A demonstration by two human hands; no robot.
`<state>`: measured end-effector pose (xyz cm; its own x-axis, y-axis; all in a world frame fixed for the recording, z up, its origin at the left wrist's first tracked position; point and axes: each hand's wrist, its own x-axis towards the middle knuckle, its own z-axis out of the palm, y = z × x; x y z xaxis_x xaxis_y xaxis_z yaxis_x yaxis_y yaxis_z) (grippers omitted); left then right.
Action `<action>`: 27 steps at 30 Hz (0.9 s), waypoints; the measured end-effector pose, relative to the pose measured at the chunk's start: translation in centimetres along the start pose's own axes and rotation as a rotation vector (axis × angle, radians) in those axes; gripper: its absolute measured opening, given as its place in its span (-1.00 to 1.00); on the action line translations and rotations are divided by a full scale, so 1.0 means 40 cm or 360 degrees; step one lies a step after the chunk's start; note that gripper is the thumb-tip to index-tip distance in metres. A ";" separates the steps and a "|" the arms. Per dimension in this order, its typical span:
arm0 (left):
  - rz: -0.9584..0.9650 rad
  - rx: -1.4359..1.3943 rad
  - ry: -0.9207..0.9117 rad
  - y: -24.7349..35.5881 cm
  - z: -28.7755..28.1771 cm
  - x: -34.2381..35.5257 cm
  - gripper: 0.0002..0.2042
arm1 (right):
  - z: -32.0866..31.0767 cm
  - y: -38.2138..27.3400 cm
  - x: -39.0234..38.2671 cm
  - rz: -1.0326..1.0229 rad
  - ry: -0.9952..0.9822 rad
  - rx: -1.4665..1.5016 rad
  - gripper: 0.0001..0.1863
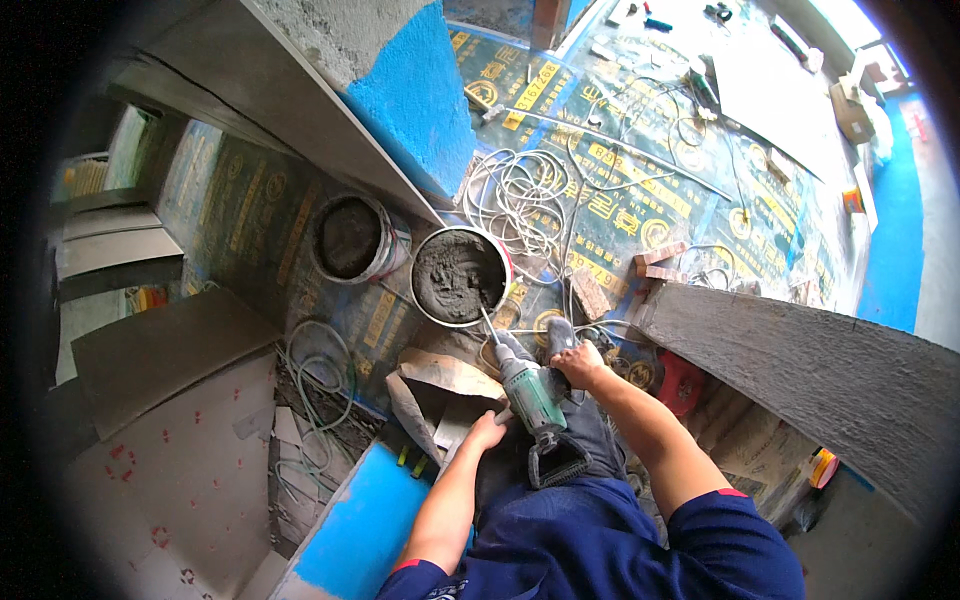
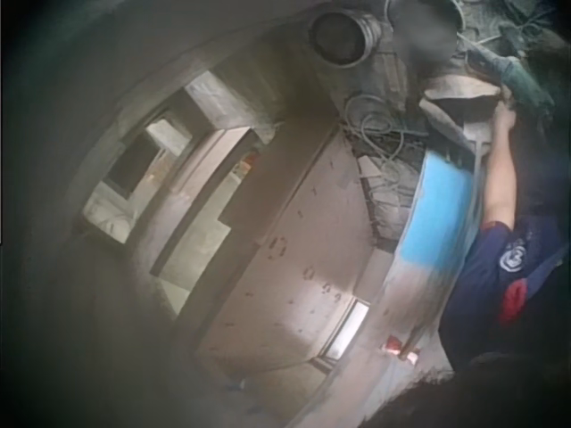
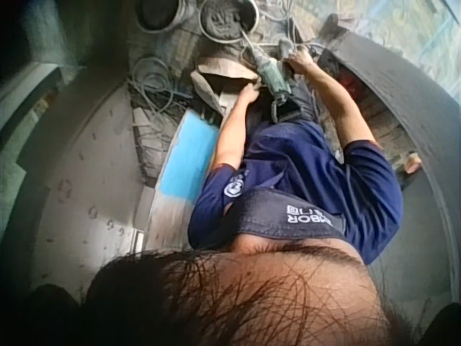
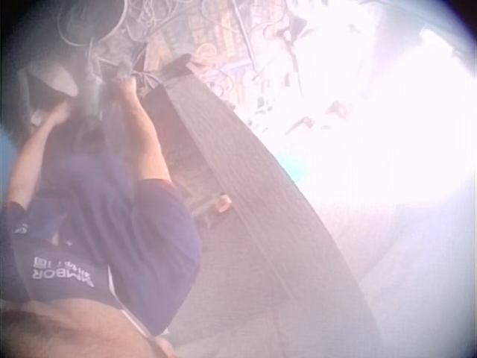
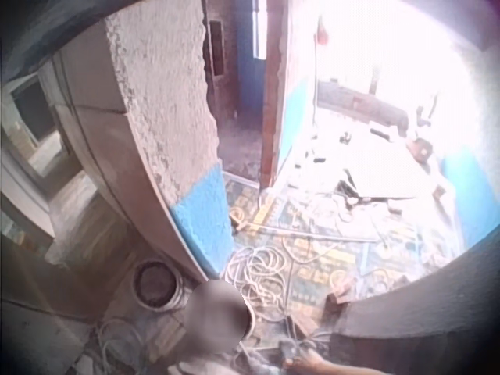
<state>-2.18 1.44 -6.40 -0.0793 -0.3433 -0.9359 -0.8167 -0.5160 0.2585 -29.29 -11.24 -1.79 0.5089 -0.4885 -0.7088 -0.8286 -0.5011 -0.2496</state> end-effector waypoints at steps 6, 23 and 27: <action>-0.0053 0.0003 0.0000 0.016 0.008 0.002 -0.59 | 0.069 -0.005 0.005 0.0000 0.0102 -0.0004 -0.76; 0.0011 0.0117 0.0278 -0.015 0.151 -0.015 -0.48 | 0.171 -0.034 -0.058 0.0083 0.0312 -0.0099 -0.78; -0.0052 0.0007 0.0198 -0.028 0.204 0.010 -0.47 | 0.201 -0.039 -0.078 0.0086 0.0339 -0.0204 -0.76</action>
<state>-5.97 8.28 -9.02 0.0187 -0.4215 -0.9067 -0.8202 -0.5251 0.2272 -31.48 -3.19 -4.48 0.5133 -0.6497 -0.5607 -0.8267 -0.5497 -0.1199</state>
